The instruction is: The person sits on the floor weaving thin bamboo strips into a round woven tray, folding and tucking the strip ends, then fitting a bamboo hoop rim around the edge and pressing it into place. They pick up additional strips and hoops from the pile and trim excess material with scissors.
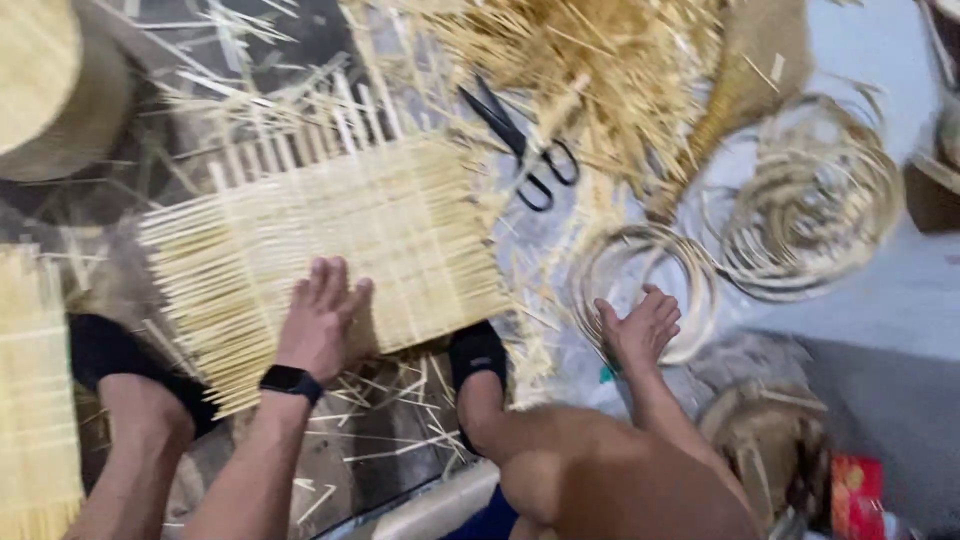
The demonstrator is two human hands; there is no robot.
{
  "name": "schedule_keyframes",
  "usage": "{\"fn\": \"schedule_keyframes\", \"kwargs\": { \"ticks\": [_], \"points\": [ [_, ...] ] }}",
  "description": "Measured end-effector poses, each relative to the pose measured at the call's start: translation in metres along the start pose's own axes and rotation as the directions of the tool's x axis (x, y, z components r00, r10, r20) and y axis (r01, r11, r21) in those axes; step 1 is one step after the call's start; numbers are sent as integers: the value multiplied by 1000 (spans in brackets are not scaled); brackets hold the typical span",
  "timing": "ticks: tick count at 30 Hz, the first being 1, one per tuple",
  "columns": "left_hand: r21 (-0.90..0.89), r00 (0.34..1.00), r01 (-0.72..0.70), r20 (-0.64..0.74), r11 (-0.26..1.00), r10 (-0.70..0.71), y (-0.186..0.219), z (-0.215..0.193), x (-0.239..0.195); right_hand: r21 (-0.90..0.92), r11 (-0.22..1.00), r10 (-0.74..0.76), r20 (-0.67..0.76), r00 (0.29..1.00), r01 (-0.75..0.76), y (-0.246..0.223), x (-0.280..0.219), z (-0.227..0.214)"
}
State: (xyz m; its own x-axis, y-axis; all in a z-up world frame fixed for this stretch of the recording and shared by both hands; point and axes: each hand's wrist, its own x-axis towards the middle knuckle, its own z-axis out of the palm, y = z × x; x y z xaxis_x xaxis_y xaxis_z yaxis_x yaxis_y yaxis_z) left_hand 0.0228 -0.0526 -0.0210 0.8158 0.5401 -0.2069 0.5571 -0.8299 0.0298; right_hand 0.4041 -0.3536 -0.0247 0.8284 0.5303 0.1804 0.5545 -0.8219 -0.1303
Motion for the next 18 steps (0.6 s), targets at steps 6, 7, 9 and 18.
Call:
{"fn": "schedule_keyframes", "kwargs": {
  "ticks": [6,7,9,18],
  "points": [
    [-312,993,91,101,946,-62,20,-66,11,228,907,276,317,908,-355,74,-13,24],
    [-308,994,80,93,948,-53,20,-67,11,233,903,284,308,908,-361,70,-8,12],
    [-345,996,53,-54,937,-76,19,-69,9,100,994,-52,-9,999,53,63,1,-13],
    [-936,864,53,217,-347,-454,37,-211,62,431,195,-945,-159,287,881,-141,94,-198]
  ]
}}
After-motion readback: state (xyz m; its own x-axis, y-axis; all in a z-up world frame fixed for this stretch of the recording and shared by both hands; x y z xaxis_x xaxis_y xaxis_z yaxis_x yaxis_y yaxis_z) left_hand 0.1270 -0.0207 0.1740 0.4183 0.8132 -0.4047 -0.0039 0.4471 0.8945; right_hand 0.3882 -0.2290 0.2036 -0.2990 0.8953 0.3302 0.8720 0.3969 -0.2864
